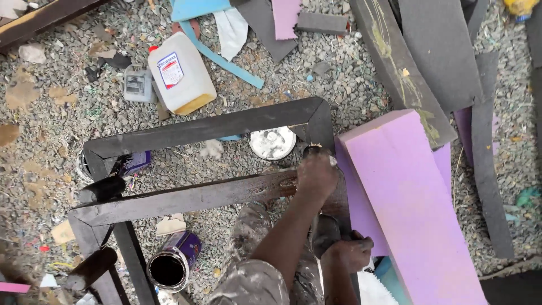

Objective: The person paints a dark wooden frame using a cloth dipped in a can of dark paint. They repeatedly dip the cloth into the paint can and apply the paint to the frame's surface, covering various sections of the frame.

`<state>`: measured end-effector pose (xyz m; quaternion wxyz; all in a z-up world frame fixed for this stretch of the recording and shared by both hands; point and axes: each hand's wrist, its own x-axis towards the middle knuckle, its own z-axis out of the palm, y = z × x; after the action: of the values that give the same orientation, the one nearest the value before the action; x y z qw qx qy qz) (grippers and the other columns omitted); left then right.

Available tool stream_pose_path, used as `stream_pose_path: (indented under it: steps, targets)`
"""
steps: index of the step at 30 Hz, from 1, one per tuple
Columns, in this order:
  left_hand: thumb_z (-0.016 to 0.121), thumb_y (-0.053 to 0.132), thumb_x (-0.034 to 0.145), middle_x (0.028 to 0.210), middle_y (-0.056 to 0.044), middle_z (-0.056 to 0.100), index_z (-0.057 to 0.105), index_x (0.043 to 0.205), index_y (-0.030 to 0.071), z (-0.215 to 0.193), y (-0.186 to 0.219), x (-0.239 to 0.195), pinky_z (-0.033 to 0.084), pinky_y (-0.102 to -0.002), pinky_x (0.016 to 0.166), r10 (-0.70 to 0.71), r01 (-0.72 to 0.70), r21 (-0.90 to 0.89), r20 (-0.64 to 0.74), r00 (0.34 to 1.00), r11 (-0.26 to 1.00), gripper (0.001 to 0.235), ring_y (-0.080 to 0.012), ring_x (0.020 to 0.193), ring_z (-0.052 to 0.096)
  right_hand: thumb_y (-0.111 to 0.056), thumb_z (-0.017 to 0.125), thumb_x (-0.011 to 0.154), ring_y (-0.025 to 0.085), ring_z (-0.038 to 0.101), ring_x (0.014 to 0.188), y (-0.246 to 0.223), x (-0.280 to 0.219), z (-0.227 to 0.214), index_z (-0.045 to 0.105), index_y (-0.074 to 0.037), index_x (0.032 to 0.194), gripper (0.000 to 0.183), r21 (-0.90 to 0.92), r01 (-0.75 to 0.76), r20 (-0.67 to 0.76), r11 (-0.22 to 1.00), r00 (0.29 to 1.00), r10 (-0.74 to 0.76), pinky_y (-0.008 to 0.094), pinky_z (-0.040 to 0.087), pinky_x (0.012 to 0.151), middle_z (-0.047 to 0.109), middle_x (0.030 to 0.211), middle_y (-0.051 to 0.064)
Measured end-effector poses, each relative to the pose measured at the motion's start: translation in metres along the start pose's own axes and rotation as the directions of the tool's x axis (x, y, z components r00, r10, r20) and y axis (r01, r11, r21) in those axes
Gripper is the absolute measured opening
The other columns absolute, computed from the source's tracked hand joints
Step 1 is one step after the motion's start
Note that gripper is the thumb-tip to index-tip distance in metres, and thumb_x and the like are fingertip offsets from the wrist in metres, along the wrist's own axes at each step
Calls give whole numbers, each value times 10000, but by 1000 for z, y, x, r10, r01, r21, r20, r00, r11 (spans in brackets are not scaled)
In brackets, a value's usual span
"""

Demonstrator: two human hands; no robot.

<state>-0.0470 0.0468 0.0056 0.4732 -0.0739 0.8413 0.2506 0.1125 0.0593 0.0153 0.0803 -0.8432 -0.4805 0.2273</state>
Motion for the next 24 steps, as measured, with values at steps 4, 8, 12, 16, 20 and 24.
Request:
stream_pose_path:
  steps: [4,8,12,16,20,24]
  targets:
    - [511,254,1044,1050,-126,628,525,1292,88,-49,-89,-15,573,-324,724,-142,114,367,50,989,923,299,-231,881,645,-152,368,987,426,645,936,5,0,9,654,-27,1091,328,-241,172,71,955,985,-159,535,525,751,697,1053,228]
    - [585,151,952,1333,-251,448,455,1370,164,-131,-268,-66,646,-420,722,-359,390,20,-352,864,921,438,-315,889,663,-79,358,969,488,649,1006,66,58,21,642,-8,1181,362,-382,329,163,863,944,-287,568,536,788,691,1138,267]
    - [567,178,989,972,-188,755,534,1282,71,-176,-401,-146,590,-463,706,-561,634,-23,-490,667,773,314,-351,846,739,-312,318,1104,435,720,865,92,101,86,724,39,1015,544,-410,275,20,870,956,-292,583,580,743,748,947,273]
    - [570,485,982,1114,-243,729,470,1260,29,-144,-441,-225,563,-654,799,-570,431,-375,-477,669,821,543,-515,884,722,-483,326,1015,436,740,871,16,-6,-1,745,31,979,664,-269,284,-211,920,915,-344,561,580,802,757,950,284]
    - [495,375,1041,1009,-102,799,546,1322,206,-59,-511,-249,640,-446,578,-640,542,-363,-248,727,758,332,-260,517,743,-654,333,924,438,759,877,65,103,58,766,22,944,803,-97,316,-382,944,863,-329,539,580,861,766,953,294]
    - [667,14,864,1362,-270,550,695,1226,264,-2,-601,-224,645,-537,791,-419,296,-315,-468,778,902,440,-405,998,714,-697,374,947,355,743,706,69,99,51,775,-118,716,741,0,601,-426,799,723,-544,533,549,809,752,717,160]
